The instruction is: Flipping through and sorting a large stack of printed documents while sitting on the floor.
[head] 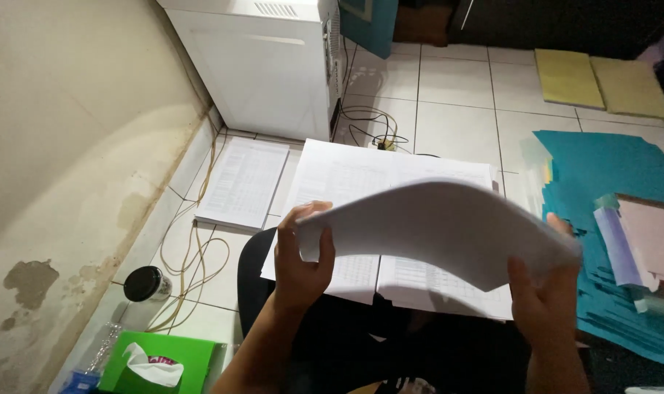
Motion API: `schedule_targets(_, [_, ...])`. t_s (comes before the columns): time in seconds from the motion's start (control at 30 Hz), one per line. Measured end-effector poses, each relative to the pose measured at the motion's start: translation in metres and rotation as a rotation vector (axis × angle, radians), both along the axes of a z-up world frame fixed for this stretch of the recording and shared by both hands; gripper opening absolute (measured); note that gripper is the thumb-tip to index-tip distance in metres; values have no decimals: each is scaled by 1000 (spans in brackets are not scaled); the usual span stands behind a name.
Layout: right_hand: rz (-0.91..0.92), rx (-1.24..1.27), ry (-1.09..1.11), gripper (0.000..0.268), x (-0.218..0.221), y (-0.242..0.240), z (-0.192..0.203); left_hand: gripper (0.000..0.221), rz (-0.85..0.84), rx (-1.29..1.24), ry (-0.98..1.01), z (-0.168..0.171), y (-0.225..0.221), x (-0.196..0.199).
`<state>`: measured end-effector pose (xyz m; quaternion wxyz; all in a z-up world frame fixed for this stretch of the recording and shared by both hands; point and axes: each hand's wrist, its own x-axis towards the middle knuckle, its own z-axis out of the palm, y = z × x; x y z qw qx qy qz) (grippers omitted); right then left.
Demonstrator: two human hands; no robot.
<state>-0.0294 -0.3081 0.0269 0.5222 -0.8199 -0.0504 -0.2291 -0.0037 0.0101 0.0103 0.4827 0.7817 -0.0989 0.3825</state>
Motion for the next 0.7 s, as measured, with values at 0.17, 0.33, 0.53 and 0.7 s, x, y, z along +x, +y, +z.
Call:
schedule_targets(0.17, [-5, -154, -293, 78, -13, 14, 7, 52, -77, 254, -185, -17, 8, 5])
schedule_targets(0.33, [-48, -387, -374, 49, 0, -2, -7, 39, -52, 335, -255, 11, 6, 6])
schedule_targets(0.53, [1, 100, 35, 62, 21, 3, -23, 70, -89, -23, 75, -13, 3, 14])
schedule_targets(0.7, [-345, 39, 306, 57, 33, 4, -74, 42, 7, 35, 323, -31, -27, 20])
